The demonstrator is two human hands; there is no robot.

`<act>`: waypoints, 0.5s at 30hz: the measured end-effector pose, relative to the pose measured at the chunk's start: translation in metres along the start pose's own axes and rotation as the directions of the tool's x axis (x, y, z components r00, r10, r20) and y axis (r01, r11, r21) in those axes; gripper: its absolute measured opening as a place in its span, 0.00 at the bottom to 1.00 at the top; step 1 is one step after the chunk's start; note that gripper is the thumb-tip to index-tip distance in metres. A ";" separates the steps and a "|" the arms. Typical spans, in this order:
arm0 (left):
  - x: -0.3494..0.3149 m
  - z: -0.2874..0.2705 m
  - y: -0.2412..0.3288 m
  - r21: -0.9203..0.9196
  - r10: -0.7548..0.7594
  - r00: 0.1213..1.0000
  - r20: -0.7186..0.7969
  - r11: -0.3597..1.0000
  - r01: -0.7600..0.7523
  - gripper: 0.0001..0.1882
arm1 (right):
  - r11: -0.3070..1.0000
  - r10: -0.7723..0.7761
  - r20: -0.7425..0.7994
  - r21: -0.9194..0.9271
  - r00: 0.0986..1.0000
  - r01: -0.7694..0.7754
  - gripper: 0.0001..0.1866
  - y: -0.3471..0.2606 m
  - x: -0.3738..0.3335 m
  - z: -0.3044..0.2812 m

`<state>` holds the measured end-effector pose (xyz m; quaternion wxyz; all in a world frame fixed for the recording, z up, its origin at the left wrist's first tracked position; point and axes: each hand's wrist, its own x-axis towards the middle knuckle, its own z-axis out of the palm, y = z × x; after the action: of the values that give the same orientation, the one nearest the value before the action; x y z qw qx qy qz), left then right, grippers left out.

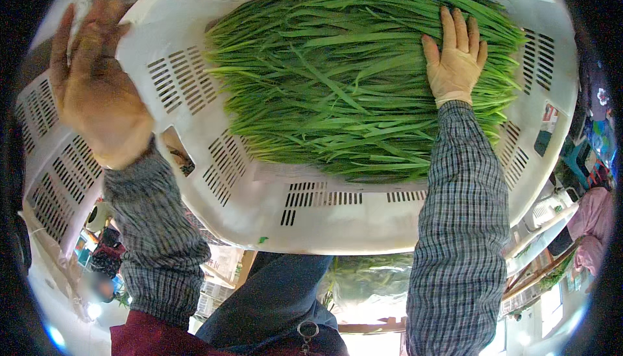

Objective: The person gathers green onions from a white basket, aligns them on a wooden cutting board, and chops the ends with a cleaver. The person repeatedly transfers chopped pieces into a plastic bag and places trimmed stalks back into the basket. The person also folds a newspaper and places it under the basket.

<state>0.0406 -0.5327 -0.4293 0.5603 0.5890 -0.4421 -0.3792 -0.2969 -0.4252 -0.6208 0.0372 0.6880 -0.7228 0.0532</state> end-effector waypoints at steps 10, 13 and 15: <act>-0.030 0.020 -0.102 0.704 -0.233 0.861 0.452 0.686 -0.184 0.16 | 1.000 -0.003 -0.004 0.022 1.000 0.003 0.29 -0.002 0.001 -0.002; -0.013 0.033 -0.124 0.771 -0.378 0.723 0.578 0.544 -0.332 0.16 | 1.000 -0.006 -0.015 0.009 1.000 0.006 0.29 -0.001 0.001 -0.001; -0.004 0.046 -0.127 0.835 -0.625 0.615 0.481 0.540 -0.105 0.14 | 1.000 -0.004 -0.013 0.005 1.000 0.004 0.29 0.001 0.000 0.002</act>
<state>0.0081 -0.5463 -0.5600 -0.0715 0.6303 -0.6432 -0.4288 -0.2980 -0.4253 -0.6223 0.0402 0.6892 -0.7210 0.0593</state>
